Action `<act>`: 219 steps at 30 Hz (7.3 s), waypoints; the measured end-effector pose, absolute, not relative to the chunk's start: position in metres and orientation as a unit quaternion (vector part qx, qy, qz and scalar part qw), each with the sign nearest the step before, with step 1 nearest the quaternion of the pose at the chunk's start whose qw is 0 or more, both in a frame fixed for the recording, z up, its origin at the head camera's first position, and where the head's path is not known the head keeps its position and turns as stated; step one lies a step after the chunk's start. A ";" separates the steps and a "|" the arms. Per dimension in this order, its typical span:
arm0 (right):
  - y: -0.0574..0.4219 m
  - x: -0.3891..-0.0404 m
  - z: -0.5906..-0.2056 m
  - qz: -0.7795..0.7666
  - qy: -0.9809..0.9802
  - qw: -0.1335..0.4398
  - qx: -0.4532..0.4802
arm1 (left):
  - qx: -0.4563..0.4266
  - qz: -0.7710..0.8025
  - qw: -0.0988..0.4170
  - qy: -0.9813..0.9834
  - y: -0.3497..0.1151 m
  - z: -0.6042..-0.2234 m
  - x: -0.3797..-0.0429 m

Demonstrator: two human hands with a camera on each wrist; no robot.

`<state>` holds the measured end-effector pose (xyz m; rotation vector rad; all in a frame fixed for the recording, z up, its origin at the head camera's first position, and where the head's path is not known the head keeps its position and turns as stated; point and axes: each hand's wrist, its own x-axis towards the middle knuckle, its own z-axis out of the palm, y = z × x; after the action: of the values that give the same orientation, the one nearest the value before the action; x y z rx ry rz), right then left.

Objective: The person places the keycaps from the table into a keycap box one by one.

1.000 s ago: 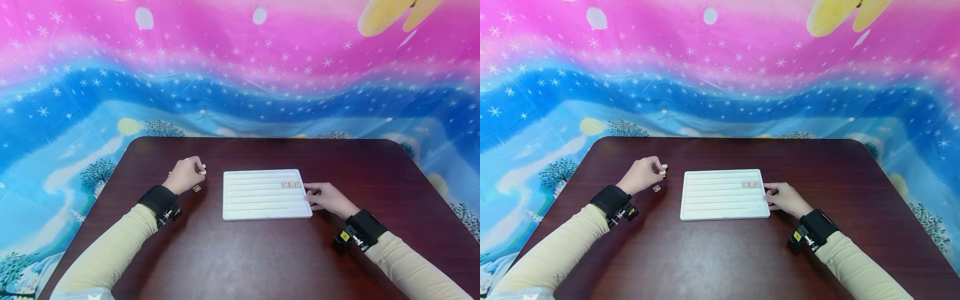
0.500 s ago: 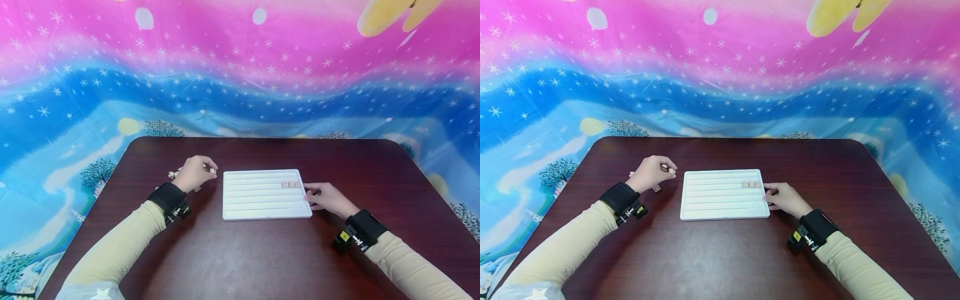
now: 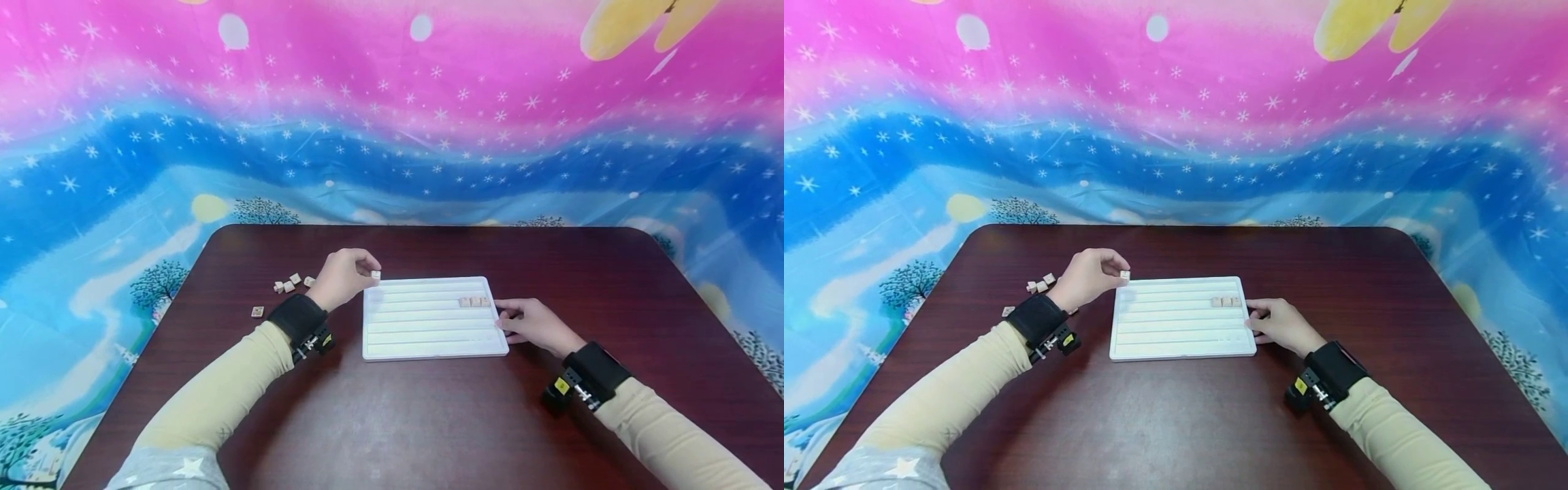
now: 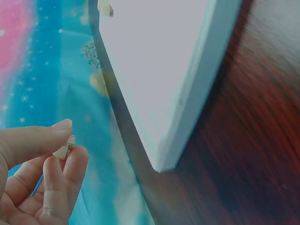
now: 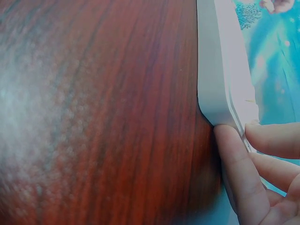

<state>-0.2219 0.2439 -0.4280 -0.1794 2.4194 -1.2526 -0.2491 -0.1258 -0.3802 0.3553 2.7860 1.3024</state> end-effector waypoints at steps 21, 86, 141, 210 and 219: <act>0.241 -0.221 -0.428 -0.444 0.871 0.202 -0.052 | 0.165 0.442 0.033 0.881 -0.059 -0.367 -0.261; 0.242 -0.220 -0.426 -0.445 0.871 0.202 -0.051 | 0.209 0.230 0.097 0.945 0.027 -0.405 -0.270; 0.241 -0.220 -0.428 -0.460 0.862 0.205 -0.052 | 0.224 0.239 0.095 0.940 0.022 -0.403 -0.266; 0.235 -0.223 -0.429 -0.452 0.865 0.208 -0.065 | 0.184 0.226 0.115 0.950 -0.215 -0.404 -0.240; 0.238 -0.227 -0.427 -0.453 0.865 0.208 -0.066 | 0.191 0.225 0.112 0.949 -0.215 -0.410 -0.246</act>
<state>-0.2266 0.2383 -0.4269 -0.1849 2.4063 -1.2597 -0.2457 -0.2152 -0.4104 0.5596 2.7854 0.6616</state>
